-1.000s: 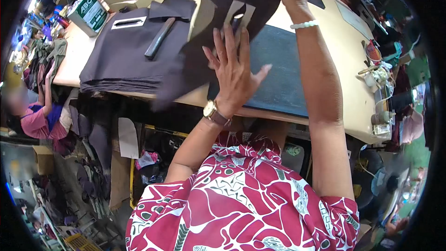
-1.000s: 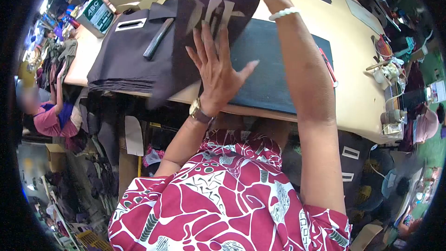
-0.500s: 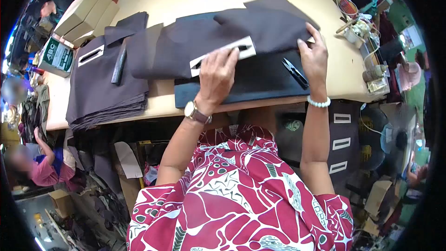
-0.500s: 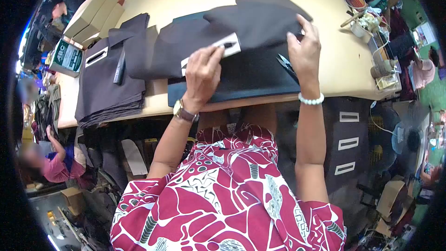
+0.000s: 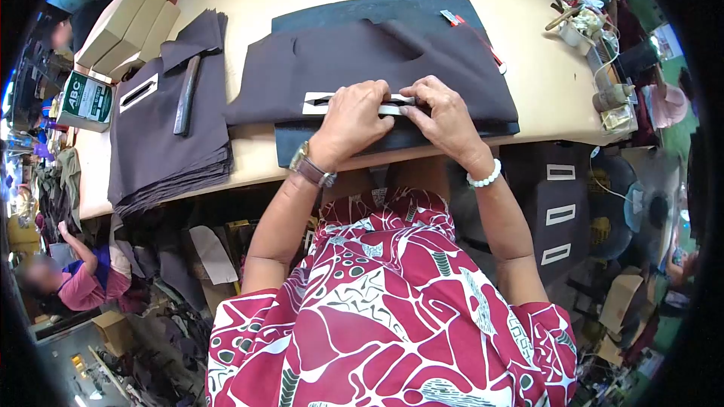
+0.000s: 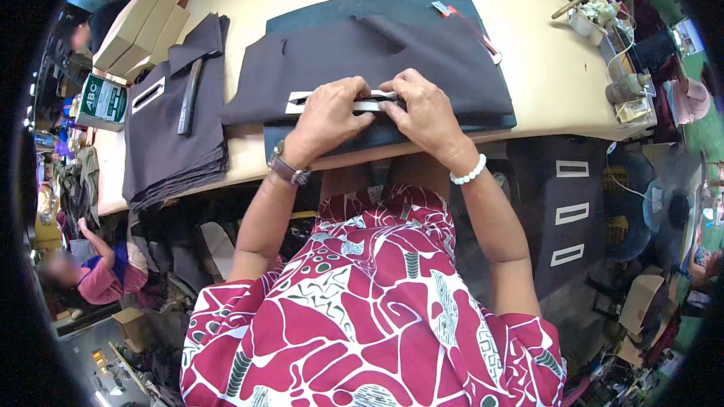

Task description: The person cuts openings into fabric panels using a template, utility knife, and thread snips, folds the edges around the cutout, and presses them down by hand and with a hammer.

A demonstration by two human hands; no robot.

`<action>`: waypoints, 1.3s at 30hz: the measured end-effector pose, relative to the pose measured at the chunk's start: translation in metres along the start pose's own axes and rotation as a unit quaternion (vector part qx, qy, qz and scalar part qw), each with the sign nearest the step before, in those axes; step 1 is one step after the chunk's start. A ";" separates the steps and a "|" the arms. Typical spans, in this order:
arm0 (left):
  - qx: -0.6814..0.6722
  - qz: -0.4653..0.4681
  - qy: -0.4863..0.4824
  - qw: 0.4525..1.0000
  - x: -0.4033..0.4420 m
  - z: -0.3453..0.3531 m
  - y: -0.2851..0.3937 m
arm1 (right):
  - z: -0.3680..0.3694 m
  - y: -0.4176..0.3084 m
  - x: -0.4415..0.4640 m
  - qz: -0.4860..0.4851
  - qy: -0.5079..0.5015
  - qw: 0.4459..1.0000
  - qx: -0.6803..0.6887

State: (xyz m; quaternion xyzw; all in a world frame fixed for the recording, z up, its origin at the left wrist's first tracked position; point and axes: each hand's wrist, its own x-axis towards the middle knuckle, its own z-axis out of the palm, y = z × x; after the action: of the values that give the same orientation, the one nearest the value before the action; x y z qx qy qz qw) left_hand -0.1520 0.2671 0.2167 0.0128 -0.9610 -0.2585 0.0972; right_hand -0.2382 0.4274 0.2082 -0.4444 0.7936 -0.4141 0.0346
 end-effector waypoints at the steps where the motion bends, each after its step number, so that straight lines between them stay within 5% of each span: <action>1: -0.026 -0.016 -0.034 0.999 0.003 -0.005 -0.001 | 0.001 0.001 -0.003 0.006 -0.006 1.000 -0.006; 10: -0.161 -0.046 -0.156 0.974 0.007 -0.020 -0.019 | 0.003 0.004 -0.010 0.006 -0.015 0.999 -0.030; 24: -0.095 0.053 -0.025 0.994 -0.015 -0.004 -0.030 | -0.007 0.005 -0.013 -0.040 -0.044 0.998 -0.020; 28: -0.070 0.068 -0.014 0.995 -0.015 -0.002 -0.030 | 0.006 0.005 0.000 -0.058 0.036 0.990 -0.127; 39: -0.073 -0.002 -0.023 0.997 -0.047 -0.036 -0.055 | 0.028 0.011 -0.002 -0.051 0.015 0.973 -0.226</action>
State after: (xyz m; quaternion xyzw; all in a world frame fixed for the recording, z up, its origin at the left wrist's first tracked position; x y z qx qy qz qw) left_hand -0.1005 0.2056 0.2112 0.0020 -0.9415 -0.3286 0.0753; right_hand -0.2330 0.4146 0.1818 -0.4743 0.8435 -0.2314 -0.0997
